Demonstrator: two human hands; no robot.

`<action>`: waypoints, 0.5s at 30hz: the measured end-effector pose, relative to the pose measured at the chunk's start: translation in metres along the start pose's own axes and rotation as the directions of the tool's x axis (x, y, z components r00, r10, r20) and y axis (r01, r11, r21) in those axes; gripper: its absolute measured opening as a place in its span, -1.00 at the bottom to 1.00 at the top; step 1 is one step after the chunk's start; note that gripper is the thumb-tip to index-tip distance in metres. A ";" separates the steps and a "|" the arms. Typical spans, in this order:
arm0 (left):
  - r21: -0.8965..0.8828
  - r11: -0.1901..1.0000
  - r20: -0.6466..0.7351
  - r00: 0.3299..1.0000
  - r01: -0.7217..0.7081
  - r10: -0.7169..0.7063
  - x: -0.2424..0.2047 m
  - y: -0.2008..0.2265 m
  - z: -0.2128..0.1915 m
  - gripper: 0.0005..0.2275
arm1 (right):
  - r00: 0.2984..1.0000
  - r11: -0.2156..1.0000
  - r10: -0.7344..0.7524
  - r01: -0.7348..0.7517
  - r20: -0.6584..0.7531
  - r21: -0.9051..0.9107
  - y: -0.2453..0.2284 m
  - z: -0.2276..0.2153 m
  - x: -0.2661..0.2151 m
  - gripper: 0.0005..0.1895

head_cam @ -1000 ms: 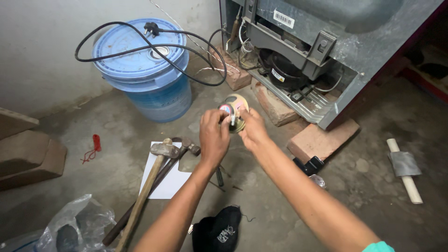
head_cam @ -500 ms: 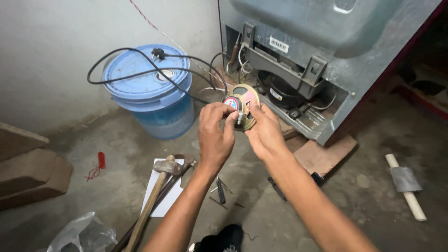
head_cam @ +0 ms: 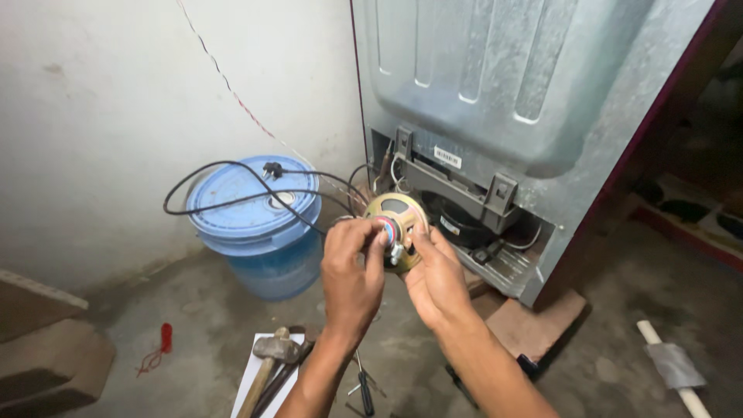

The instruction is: The person twists wires together, then picks up a circular compressor start relay and attaches wires to its terminals. They use a hammer to tap the relay housing while holding it.

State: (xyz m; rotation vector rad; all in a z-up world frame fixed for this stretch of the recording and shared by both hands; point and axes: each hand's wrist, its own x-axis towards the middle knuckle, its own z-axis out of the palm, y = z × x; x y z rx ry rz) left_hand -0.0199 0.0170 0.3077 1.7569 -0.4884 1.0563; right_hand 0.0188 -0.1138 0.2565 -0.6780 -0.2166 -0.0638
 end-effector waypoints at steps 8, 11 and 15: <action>0.027 0.999 0.052 0.998 0.019 -0.020 0.001 0.000 0.000 -0.90 | 0.999 1.000 0.017 -0.017 -0.029 -0.001 -0.005 0.005 0.000 -0.74; -0.036 0.991 0.017 0.992 0.127 -0.126 -0.001 0.000 0.001 -0.90 | 0.999 0.999 0.029 -0.029 -0.018 0.016 -0.004 0.003 0.001 -0.72; 0.024 0.998 0.009 0.998 0.066 -0.066 0.000 -0.003 0.003 -0.87 | 0.990 0.989 0.135 -0.133 -0.034 0.067 -0.002 -0.002 0.004 -0.67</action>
